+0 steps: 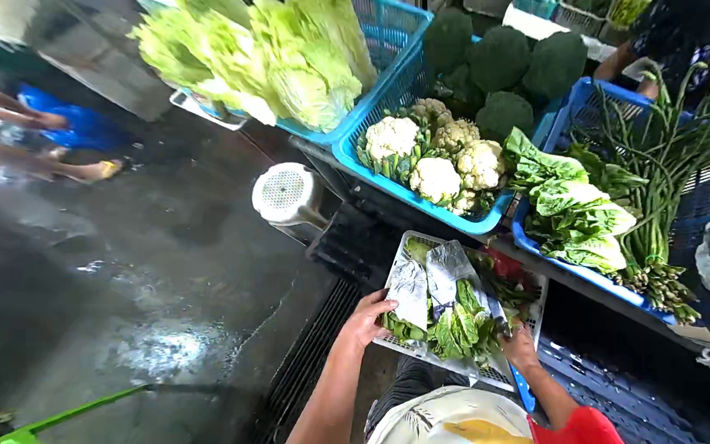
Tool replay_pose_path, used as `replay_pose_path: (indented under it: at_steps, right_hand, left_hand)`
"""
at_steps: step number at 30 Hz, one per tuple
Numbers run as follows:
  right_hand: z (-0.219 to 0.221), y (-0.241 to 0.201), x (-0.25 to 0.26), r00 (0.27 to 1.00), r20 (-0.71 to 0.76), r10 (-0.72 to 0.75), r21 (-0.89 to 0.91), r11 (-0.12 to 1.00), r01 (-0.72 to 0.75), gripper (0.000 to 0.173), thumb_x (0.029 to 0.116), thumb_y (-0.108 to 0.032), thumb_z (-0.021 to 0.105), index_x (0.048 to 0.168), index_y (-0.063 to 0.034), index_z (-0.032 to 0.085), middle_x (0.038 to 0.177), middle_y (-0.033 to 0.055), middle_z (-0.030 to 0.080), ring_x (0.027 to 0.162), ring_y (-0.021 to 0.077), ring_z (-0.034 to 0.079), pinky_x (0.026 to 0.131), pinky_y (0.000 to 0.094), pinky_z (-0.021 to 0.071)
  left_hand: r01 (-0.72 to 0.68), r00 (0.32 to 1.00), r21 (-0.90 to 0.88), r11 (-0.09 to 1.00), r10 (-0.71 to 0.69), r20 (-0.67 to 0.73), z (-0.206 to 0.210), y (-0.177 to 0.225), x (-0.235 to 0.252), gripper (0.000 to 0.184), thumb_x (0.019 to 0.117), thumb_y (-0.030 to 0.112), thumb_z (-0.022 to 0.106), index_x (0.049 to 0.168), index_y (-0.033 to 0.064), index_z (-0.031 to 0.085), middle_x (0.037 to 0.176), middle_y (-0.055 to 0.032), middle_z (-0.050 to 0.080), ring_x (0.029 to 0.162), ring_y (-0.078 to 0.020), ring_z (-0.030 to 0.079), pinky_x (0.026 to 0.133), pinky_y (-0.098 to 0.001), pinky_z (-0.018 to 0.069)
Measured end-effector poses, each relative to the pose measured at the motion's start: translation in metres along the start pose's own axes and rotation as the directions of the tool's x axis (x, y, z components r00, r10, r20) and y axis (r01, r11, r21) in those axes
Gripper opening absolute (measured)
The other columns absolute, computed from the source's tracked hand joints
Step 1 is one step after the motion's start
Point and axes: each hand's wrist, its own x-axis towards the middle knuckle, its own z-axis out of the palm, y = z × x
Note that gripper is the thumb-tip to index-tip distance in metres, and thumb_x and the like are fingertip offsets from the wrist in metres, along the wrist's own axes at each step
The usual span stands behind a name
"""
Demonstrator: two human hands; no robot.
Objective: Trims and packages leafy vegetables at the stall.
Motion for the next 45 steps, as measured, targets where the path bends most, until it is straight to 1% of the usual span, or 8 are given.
replay_pose_path:
  at_steps: [7,12,17,24,29,37,42,45]
  right_hand:
    - [-0.066,-0.109,-0.062,0.818,-0.259,-0.514,0.62,0.56,0.549,0.056,0.0987,-0.015,0.06,0.149,0.0024,0.044,0.142,0.0191,0.056,0.119,0.0209,0.065,0.096,0.0357,0.0583]
    - [-0.093,-0.123,-0.086,0.669,-0.46,-0.584,0.457,0.49,0.742,0.046,0.0946,-0.014,0.068,0.134,0.0051,0.056,0.134,0.0202,0.059,0.114,0.0165,0.065,0.094,0.0282,0.0568]
    - [-0.111,-0.103,-0.099,0.549,-0.631,-0.548,0.167,0.595,0.786,0.015,0.0906,-0.015,0.072,0.102,-0.0057,0.075,0.116,0.0148,0.063,0.111,0.0195,0.062,0.095,0.0304,0.0549]
    - [-0.136,-0.099,-0.123,0.396,-0.717,-0.573,-0.162,0.69,0.706,0.01,0.0872,-0.011,0.069,0.091,-0.0045,0.076,0.099,0.0107,0.071,0.1,0.022,0.068,0.092,0.035,0.0564]
    - [-0.136,-0.118,-0.141,0.522,-0.612,-0.595,-0.031,0.677,0.735,0.021,0.0926,-0.015,0.052,0.089,-0.0013,0.068,0.096,0.0119,0.066,0.1,0.0215,0.064,0.092,0.0365,0.0525]
    - [-0.122,-0.145,-0.164,0.604,-0.411,-0.682,0.667,0.227,0.71,0.013,0.0963,-0.017,0.051,0.087,-0.0166,0.06,0.083,-0.0055,0.062,0.082,0.0071,0.06,0.079,0.0288,0.0513]
    - [-0.138,-0.162,-0.178,0.699,0.085,-0.71,0.689,0.549,0.474,0.011,0.0982,-0.021,0.058,0.098,-0.0122,0.065,0.08,-0.0057,0.061,0.071,0.0047,0.057,0.069,0.0249,0.0492]
    - [-0.137,-0.173,-0.184,0.714,-0.019,-0.7,0.735,0.474,0.484,0.012,0.0962,-0.021,0.06,0.097,-0.0141,0.07,0.074,-0.0075,0.062,0.064,0.0032,0.055,0.062,0.0238,0.048]
  left_hand:
    - [-0.28,0.946,-0.094,0.955,0.291,0.139,0.092,-0.005,-0.042,0.065,0.0819,0.004,0.066,0.145,0.0012,0.049,0.133,-0.0133,0.064,0.116,-0.0203,0.064,0.097,-0.0393,0.056]
    - [-0.373,0.899,-0.196,0.907,0.405,0.164,0.154,-0.016,-0.072,0.097,0.0775,0.002,0.074,0.158,0.0112,0.02,0.15,-0.0141,0.046,0.128,-0.0219,0.057,0.102,-0.0398,0.0539]
    - [-0.533,0.838,0.034,0.845,0.523,0.155,0.179,-0.01,-0.081,0.094,0.0716,0.011,0.083,0.151,0.004,0.033,0.137,-0.0161,0.057,0.119,-0.021,0.063,0.098,-0.036,0.057]
    - [-0.653,0.75,0.193,0.732,0.59,0.3,0.196,0.014,-0.09,0.091,0.0731,0.016,0.085,0.15,0.0031,0.037,0.138,-0.0157,0.057,0.122,-0.0181,0.061,0.101,-0.0347,0.0541]
    - [-0.588,0.771,0.17,0.791,0.485,0.412,0.165,0.037,-0.083,0.093,0.0709,0.012,0.085,0.151,0.007,0.038,0.138,-0.0149,0.057,0.121,-0.02,0.062,0.1,-0.0371,0.0551]
    - [-0.465,0.672,0.023,0.885,0.336,0.66,0.086,0.083,-0.071,0.079,0.0709,-0.006,0.073,0.145,0.0042,0.048,0.129,-0.0102,0.067,0.111,-0.0191,0.068,0.095,-0.0371,0.059]
    - [-0.414,0.605,0.106,0.904,0.186,0.774,0.045,0.093,-0.061,0.07,0.0773,-0.005,0.071,0.143,0.005,0.051,0.12,-0.0056,0.071,0.104,-0.0139,0.07,0.093,-0.0335,0.059]
    - [-0.36,0.512,0.07,0.93,0.134,0.848,0.025,0.095,-0.051,0.068,0.0761,-0.003,0.073,0.141,0.0076,0.054,0.117,-0.0025,0.073,0.102,-0.0126,0.071,0.091,-0.033,0.0598]
